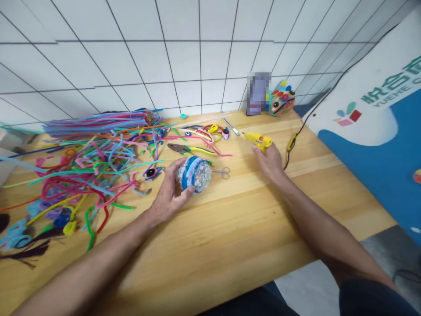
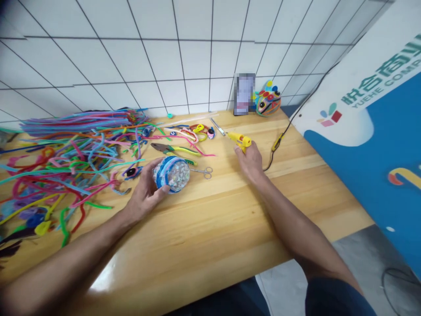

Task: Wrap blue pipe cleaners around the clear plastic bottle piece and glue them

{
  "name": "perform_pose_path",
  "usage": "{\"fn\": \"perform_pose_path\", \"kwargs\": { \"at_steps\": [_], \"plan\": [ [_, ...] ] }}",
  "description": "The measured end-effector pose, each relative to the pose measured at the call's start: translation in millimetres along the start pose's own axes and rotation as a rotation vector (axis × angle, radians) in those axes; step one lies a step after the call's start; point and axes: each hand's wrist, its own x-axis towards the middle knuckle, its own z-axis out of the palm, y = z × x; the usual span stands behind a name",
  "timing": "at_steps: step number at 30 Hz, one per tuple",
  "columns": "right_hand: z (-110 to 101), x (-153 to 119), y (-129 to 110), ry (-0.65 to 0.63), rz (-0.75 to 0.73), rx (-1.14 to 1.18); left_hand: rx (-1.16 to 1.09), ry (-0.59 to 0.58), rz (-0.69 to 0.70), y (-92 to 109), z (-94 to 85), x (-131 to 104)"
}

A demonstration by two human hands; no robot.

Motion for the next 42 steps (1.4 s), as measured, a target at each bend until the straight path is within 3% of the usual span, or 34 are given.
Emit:
{"fn": "perform_pose_path", "kwargs": {
  "at_steps": [5, 8, 10, 12, 13, 16, 18, 21, 26, 42],
  "plan": [
    [11, 16, 16, 0.0, 0.051, -0.104, 0.015, -0.01, 0.029, -1, 0.6, 1],
    [1, 13, 11, 0.074, 0.054, -0.096, 0.033, -0.001, 0.036, 0, 1.6, 2],
    [-12, 5, -2, 0.2, -0.03, -0.071, 0.046, 0.007, 0.053, 2, 2.5, 3],
    [-25, -9, -25, 0.294, -0.224, -0.002, 0.062, 0.018, 0.079, 3, 3.3, 4],
    [-29, -19, -40, 0.254, -0.311, 0.061, 0.068, 0.026, 0.091, 4, 3.7, 4],
    [-30, -54, -88, -0.075, -0.498, 0.236, 0.076, 0.047, 0.116, 4, 5.0, 5],
    [-21, -73, -116, -0.249, -0.537, 0.32, 0.073, 0.059, 0.132, 4, 5.9, 6],
    [-6, -84, -144, -0.388, -0.519, 0.385, 0.06, 0.062, 0.148, 4, 7.1, 6],
    [10, -81, -154, -0.432, -0.517, 0.404, 0.042, 0.067, 0.19, 5, 9.0, 9],
    [27, -80, -139, -0.416, -0.341, 0.382, 0.002, 0.078, 0.194, 7, 11.9, 10]
  ]
}}
